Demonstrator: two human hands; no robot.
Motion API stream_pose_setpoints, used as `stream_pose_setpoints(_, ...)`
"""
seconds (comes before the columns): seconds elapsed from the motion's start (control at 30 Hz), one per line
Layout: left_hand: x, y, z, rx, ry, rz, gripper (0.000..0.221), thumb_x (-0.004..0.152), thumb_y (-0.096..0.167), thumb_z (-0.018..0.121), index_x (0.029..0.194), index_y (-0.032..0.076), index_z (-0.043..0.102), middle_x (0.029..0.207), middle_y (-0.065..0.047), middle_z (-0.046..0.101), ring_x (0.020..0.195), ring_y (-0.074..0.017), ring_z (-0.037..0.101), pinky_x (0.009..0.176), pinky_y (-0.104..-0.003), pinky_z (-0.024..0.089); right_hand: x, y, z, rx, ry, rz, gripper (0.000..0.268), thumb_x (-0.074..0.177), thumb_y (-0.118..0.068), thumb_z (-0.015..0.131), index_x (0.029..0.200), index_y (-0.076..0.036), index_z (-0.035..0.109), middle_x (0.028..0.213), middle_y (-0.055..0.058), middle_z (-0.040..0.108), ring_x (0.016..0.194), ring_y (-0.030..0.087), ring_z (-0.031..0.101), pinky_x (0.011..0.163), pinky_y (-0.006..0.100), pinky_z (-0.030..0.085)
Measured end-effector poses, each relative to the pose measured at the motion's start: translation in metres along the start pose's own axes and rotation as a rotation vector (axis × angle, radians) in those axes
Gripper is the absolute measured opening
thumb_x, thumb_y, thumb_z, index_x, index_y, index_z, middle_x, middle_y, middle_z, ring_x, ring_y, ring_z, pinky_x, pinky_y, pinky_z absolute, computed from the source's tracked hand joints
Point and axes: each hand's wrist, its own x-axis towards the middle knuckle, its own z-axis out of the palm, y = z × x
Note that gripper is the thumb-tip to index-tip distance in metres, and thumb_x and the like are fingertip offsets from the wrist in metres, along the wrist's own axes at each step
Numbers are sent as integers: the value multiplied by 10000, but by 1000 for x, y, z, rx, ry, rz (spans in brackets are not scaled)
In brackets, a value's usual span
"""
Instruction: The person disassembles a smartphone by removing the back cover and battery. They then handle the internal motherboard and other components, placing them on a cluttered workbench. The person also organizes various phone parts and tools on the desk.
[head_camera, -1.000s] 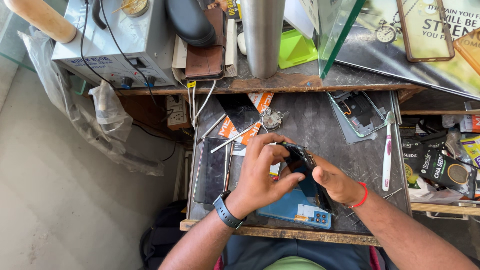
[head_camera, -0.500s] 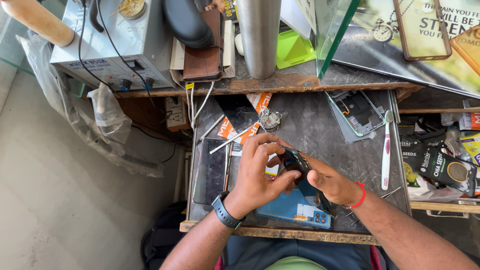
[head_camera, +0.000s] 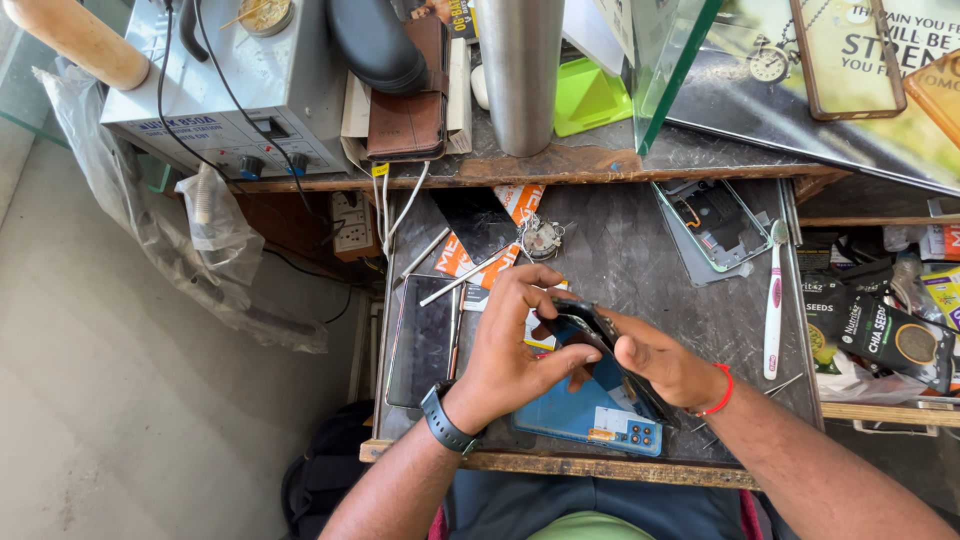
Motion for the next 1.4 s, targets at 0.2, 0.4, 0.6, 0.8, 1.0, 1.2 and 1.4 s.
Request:
stream_pose_setpoints(0.2, 2, 3, -2, 89, 31, 99, 591, 707, 218, 976, 1014, 92, 486, 1223, -114, 609, 1137, -280, 597, 976, -417, 495, 0, 0, 0, 57, 6, 1, 1026, 933, -686, 568, 1607, 45, 315, 1234, 150, 618, 1044, 245, 686, 945, 393, 551)
stream_pose_setpoints(0.4, -2, -1, -2, 27, 20, -18, 585, 715, 262, 958, 1074, 79, 534, 1176, -119, 552, 1101, -262, 580, 947, -396, 514, 6, 0, -6, -206, 88, -143, 937, 1012, -573, 600, 1633, 31, 243, 1329, 128, 614, 1232, 160, 572, 1109, 324, 421)
stream_pose_setpoints(0.6, -5, -16, 12, -565, 30, -396, 755, 810, 178, 855, 1404, 80, 400, 1469, -110, 474, 1336, -230, 510, 1056, -374, 524, 7, -16, 8, -590, 291, -219, 867, 969, -457, 641, 1623, -22, 273, 1497, 159, 539, 1335, 236, 546, 1101, 360, 423)
stream_pose_setpoints(0.8, -9, -25, 18, -775, -27, -458, 744, 872, 16, 786, 1507, 27, 399, 1490, -148, 487, 1417, -253, 495, 1104, -401, 513, 8, -27, 17, -792, 373, -314, 883, 934, -400, 697, 1614, -14, 286, 1444, 188, 558, 1295, 256, 592, 1088, 351, 451)
stream_pose_setpoints(1.0, -10, -20, 19, -825, 28, -378, 799, 861, -4, 791, 1519, 59, 342, 1472, -148, 488, 1371, -268, 540, 1132, -405, 500, 8, -16, 11, -450, 365, -343, 932, 929, -343, 756, 1640, -23, 246, 1499, 175, 512, 1319, 227, 556, 1111, 351, 464)
stream_pose_setpoints(1.2, -8, -17, 17, -868, 67, -365, 830, 850, 6, 807, 1515, 76, 316, 1431, -136, 453, 1338, -283, 578, 1138, -429, 516, 8, -8, 7, -240, 312, -333, 972, 909, -317, 779, 1659, -44, 225, 1510, 193, 509, 1327, 248, 570, 1119, 397, 485)
stream_pose_setpoints(1.4, -9, -16, 14, -795, 128, -360, 858, 825, 27, 830, 1512, 78, 318, 1420, -139, 467, 1297, -254, 570, 1084, -427, 556, 8, -5, 5, -186, 307, -376, 978, 904, -295, 804, 1659, -54, 231, 1537, 208, 502, 1371, 270, 569, 1190, 437, 466)
